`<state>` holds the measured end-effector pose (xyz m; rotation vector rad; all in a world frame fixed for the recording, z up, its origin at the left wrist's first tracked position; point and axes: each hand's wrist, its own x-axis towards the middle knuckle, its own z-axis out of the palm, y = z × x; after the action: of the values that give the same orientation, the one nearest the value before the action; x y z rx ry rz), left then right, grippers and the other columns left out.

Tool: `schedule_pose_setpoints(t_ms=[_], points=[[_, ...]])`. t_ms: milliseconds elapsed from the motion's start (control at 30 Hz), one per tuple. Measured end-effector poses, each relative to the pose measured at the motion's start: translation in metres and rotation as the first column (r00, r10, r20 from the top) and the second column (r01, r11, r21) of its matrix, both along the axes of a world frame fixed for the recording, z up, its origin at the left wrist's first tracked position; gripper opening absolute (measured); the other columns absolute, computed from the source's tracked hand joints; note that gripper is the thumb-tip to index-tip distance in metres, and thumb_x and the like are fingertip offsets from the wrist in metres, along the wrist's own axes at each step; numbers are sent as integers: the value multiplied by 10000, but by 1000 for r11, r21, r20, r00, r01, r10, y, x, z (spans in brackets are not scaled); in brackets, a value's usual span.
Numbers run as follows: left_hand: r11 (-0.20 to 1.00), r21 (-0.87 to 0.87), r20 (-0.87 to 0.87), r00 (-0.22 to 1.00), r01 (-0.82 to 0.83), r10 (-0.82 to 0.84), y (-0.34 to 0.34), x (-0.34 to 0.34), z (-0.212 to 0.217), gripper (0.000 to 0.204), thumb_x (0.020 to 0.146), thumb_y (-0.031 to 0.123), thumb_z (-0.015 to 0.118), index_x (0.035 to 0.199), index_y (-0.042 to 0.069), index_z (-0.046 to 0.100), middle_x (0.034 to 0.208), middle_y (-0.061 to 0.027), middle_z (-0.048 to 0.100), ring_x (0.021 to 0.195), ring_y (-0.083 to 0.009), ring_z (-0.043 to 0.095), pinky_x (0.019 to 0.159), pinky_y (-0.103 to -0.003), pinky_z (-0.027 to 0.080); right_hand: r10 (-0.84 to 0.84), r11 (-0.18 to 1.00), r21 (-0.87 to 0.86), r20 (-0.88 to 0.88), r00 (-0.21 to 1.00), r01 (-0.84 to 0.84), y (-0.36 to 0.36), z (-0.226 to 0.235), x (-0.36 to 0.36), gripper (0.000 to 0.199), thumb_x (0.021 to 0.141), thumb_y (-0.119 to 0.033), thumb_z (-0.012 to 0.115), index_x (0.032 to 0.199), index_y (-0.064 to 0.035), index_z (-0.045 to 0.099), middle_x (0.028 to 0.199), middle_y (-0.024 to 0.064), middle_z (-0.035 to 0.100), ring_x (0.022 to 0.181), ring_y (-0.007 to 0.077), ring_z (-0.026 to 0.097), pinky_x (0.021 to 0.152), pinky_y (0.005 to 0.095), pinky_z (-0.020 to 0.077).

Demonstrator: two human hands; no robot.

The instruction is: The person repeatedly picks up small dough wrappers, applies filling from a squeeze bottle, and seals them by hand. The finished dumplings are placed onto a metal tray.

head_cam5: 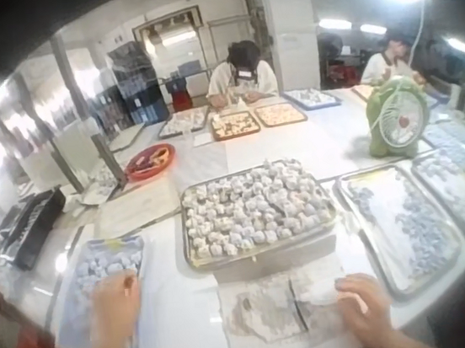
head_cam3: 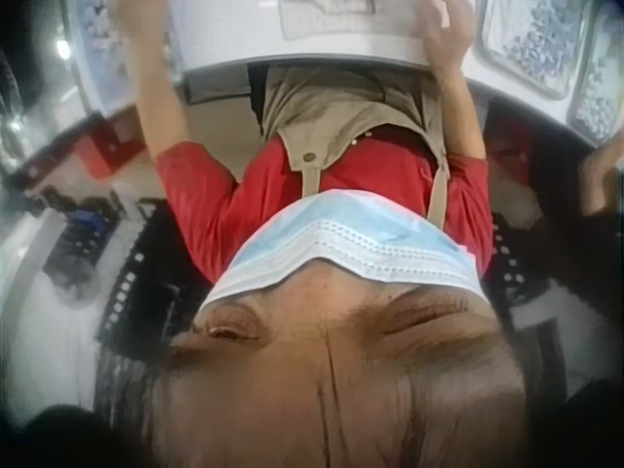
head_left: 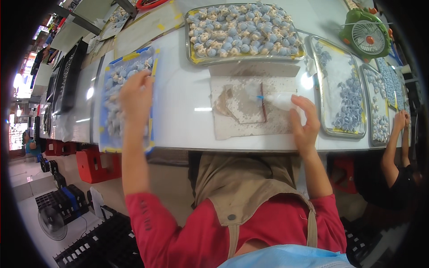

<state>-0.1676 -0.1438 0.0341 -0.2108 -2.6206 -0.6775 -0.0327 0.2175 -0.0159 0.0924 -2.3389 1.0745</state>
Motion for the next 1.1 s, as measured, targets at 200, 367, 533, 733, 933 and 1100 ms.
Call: schedule_pose_setpoints(t_ms=[200, 367, 533, 733, 933, 1100], points=[[934, -314, 258, 962, 172, -90, 100, -73, -30, 224, 779, 187, 562, 990, 155, 632, 850, -93, 650, 823, -275, 613, 688, -360, 467, -14, 994, -109, 129, 992, 28, -1, -9, -2, 309, 797, -30, 592, 1105, -27, 566, 1125, 137, 567, 1061, 260, 529, 908, 326, 398], [908, -313, 270, 943, 277, -194, 105, -94, -51, 248, 775, 165, 565, 1017, 147, 616, 861, -114, 639, 845, -290, 604, 716, -377, 466, 23, 984, -180, 160, 987, 6, 3, -11, 1, 304, 808, -46, 592, 1109, -20, 561, 1107, 140, 573, 1056, 260, 530, 909, 323, 396], [801, 519, -5, 939, 297, -345, 90, -43, -24, 239, 769, 39, 621, 1006, 69, 606, 917, -86, 597, 825, -193, 605, 727, -311, 490, 9, 991, -131, 157, 988, 11, 3, -6, -9, 323, 811, -96, 602, 1122, -26, 550, 1070, 136, 583, 1018, 274, 528, 878, 341, 407], [344, 937, 279, 726, -61, -629, 109, 97, -31, 276, 835, 49, 591, 1104, 3, 553, 932, -36, 556, 816, -110, 513, 788, -246, 446, 2, 998, 56, 212, 977, -14, 13, -12, -12, 343, 771, -145, 643, 1089, -42, 563, 986, 129, 593, 914, 285, 519, 803, 358, 415], [107, 914, 331, 569, -391, -753, 140, 167, -47, 267, 806, -41, 578, 1065, -19, 519, 1024, -110, 577, 831, -116, 538, 757, -240, 452, 70, 994, -105, 403, 913, -30, 2, -6, 4, 369, 725, -152, 704, 1040, -28, 559, 915, 95, 607, 783, 200, 580, 665, 280, 459], [46, 926, 276, 588, -375, -760, 146, 179, -60, 270, 824, -32, 568, 1089, -19, 517, 1043, -119, 572, 847, -140, 576, 735, -239, 474, 215, 854, -520, 322, 922, -18, -1, 7, 41, 301, 770, -102, 684, 1009, -2, 530, 878, 51, 586, 755, 85, 551, 625, 221, 445]])
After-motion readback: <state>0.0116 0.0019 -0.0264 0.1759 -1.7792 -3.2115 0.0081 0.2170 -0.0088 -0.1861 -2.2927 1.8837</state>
